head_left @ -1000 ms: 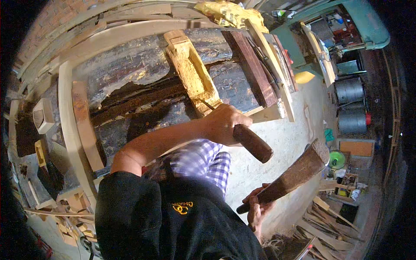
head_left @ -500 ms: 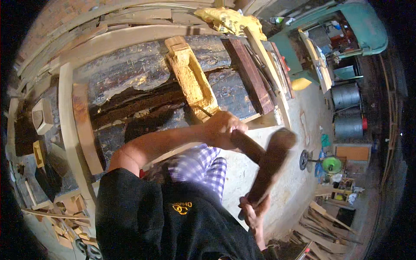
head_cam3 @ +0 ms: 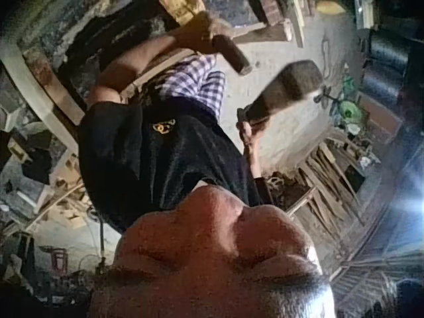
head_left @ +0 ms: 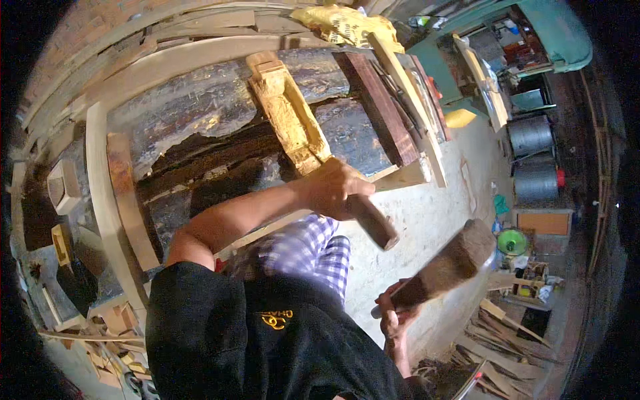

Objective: The person cuts a piece of wood with a small hand saw, then carves the wooden piece using a chisel and a wooden mallet.

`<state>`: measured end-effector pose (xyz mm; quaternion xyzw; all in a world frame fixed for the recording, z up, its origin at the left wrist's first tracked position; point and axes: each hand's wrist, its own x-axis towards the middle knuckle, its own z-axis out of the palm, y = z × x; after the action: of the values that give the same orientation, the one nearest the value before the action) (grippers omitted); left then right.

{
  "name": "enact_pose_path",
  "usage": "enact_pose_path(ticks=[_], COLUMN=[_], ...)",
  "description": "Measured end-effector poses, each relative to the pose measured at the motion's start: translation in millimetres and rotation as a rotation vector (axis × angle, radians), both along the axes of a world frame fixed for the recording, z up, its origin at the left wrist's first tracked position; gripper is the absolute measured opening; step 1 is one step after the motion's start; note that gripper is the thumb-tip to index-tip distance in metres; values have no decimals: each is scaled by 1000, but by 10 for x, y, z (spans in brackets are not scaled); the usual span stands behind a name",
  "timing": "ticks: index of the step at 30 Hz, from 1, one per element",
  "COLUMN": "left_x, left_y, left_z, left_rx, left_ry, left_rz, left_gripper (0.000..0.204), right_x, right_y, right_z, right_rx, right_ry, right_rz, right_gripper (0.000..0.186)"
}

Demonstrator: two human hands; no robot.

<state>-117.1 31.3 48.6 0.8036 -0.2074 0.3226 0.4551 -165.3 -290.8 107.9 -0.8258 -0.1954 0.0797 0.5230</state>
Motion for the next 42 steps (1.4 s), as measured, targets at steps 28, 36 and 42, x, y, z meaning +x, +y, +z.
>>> enact_pose_path(ticks=[28,36,42], left_x=[-8,36,14], left_y=[-28,-25,-84], left_z=[104,37,21], left_rx=[-207,-154,-201], left_ry=[72,78,148], left_rz=[-59,-16,-78], left_gripper=[31,26,31], right_x=[61,-36,-10], right_y=[72,85,23], right_z=[374,125,93], right_rx=[43,-212,-20], right_ry=[21,108,-192], right_rz=[144,0,86], right_gripper=[53,53,43])
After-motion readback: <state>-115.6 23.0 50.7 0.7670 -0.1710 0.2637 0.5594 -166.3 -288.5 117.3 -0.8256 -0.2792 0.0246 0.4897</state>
